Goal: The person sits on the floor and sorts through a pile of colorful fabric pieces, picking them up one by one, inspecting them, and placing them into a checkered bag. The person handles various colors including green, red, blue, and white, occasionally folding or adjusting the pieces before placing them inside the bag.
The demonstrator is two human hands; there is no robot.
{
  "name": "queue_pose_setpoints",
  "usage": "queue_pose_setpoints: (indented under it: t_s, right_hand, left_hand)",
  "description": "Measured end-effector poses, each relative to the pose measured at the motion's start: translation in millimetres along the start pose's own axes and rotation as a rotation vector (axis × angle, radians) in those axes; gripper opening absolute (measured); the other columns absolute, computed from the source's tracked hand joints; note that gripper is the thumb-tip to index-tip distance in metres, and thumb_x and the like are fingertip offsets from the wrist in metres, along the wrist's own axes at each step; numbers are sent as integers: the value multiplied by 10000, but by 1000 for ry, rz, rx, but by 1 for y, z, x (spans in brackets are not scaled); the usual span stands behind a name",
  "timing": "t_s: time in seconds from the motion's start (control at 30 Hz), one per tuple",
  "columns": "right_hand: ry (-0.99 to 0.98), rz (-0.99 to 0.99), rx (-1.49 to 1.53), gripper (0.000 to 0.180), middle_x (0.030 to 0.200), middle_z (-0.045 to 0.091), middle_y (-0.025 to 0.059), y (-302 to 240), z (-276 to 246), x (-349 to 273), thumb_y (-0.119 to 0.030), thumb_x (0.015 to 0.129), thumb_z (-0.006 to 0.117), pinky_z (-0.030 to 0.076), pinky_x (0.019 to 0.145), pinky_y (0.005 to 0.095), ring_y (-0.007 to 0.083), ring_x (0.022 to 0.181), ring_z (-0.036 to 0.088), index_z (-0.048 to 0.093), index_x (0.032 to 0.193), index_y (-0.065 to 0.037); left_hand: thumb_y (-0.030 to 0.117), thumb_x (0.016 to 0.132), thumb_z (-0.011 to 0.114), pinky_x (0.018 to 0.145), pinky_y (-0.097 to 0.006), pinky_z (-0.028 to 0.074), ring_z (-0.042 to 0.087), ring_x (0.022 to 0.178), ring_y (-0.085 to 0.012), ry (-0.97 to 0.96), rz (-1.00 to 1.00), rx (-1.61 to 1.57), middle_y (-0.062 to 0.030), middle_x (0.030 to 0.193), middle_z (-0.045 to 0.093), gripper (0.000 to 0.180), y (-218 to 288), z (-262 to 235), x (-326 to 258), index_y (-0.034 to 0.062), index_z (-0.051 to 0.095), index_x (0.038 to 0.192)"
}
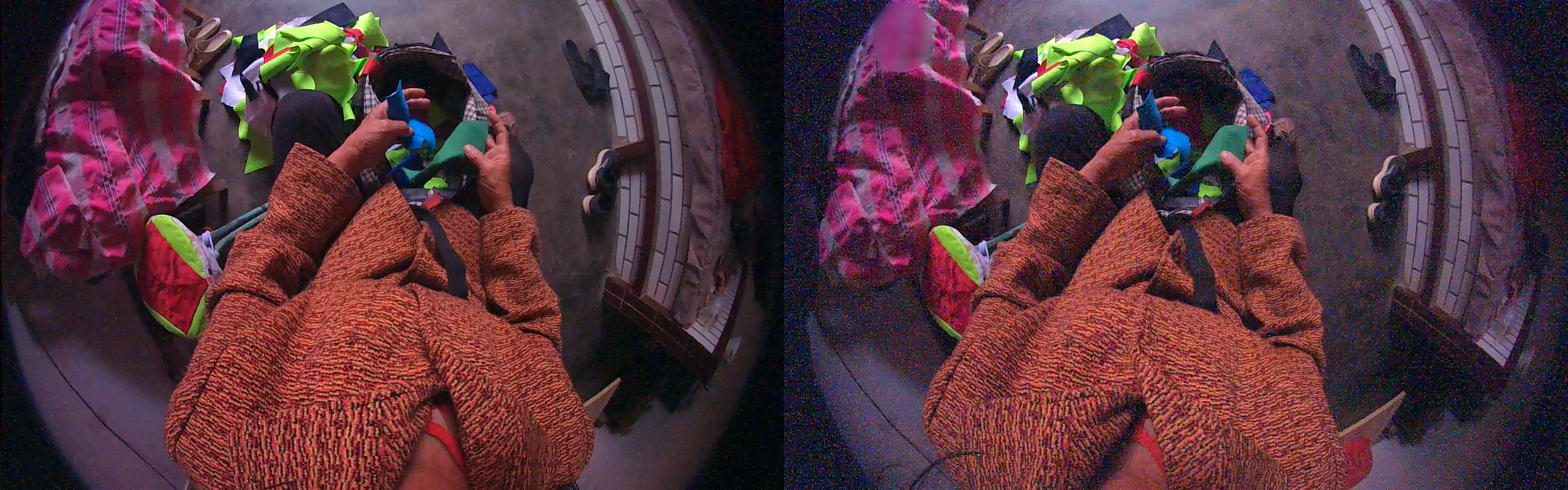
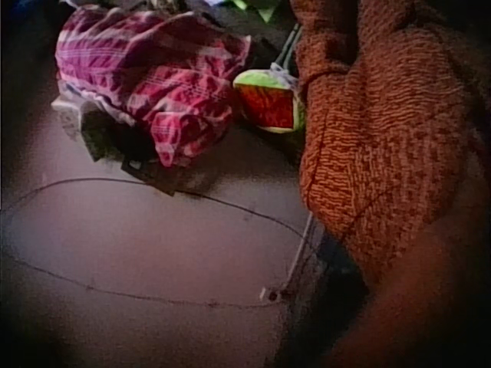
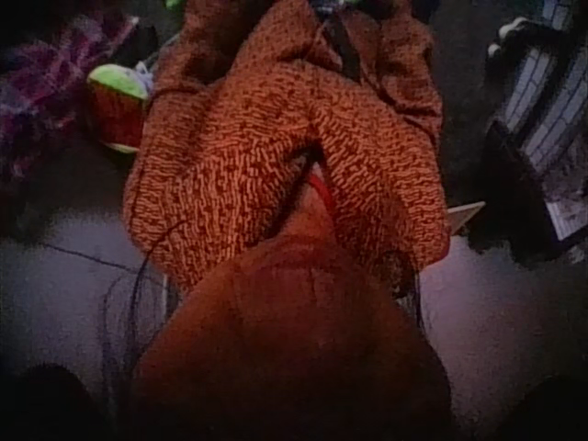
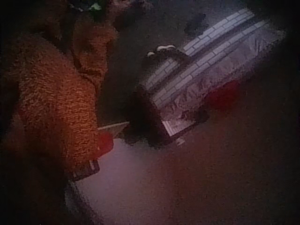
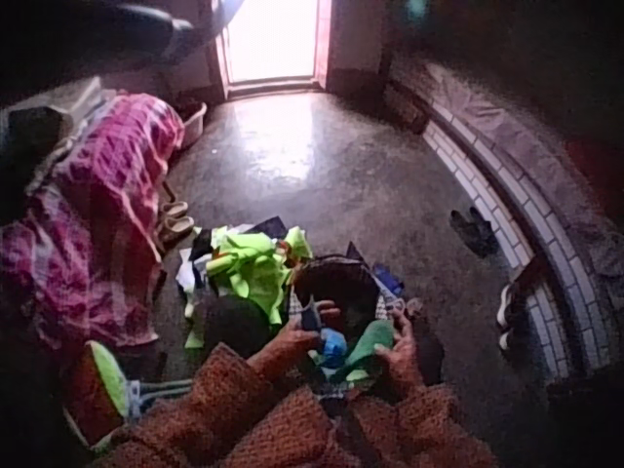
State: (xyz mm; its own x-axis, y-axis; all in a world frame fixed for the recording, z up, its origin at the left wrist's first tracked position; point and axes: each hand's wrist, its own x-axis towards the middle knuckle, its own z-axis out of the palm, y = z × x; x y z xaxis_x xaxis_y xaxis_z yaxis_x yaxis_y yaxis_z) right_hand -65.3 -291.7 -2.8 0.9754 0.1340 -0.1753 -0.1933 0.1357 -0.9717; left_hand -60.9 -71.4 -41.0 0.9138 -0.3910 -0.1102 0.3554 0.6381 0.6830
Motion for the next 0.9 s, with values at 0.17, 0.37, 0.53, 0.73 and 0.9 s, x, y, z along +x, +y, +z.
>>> queue_pose_setpoints:
  t_s: [0.17,0.37,0.53,0.73,0.9]
  right_hand:
    - [-21,27,9,642,1179,483,125,-4,0,-1,64,730,572,405,920,310,197,1050,501,311,1305,-53]
    - [-19,-29,-62,610,1210,461,86,-2,1,0,56,731,583,428,888,325,196,1066,490,365,1285,-77]
    - [-82,86,-143,610,1243,451,62,-13,13,-5,-39,708,671,418,899,347,206,1133,447,419,1259,-110]
    - [-220,85,-404,479,1087,556,68,5,10,-8,-161,714,712,454,821,303,162,980,540,519,1149,-98]
    - [-167,160,-365,242,862,625,27,-1,16,-10,-151,774,665,464,745,250,114,823,574,599,986,-56]
  left_hand:
    - [122,689,648,944,-373,396,458,1152,-239,-63,12,-31,-106,1307,419,728,2,3,0,27,292,1317]
    - [101,693,654,973,-384,373,438,1177,-253,-114,2,-91,-114,1313,413,730,2,5,0,21,288,1320]
    - [88,702,660,983,-387,365,427,1188,-251,-121,-22,-87,-111,1312,413,716,5,9,-2,21,301,1317]
    - [72,695,656,982,-365,366,420,1195,-230,-199,-77,52,-104,1312,415,712,0,12,0,36,313,1317]
    - [66,686,650,980,-358,367,435,1183,-228,-167,-91,65,-101,1298,433,714,1,12,1,36,316,1316]
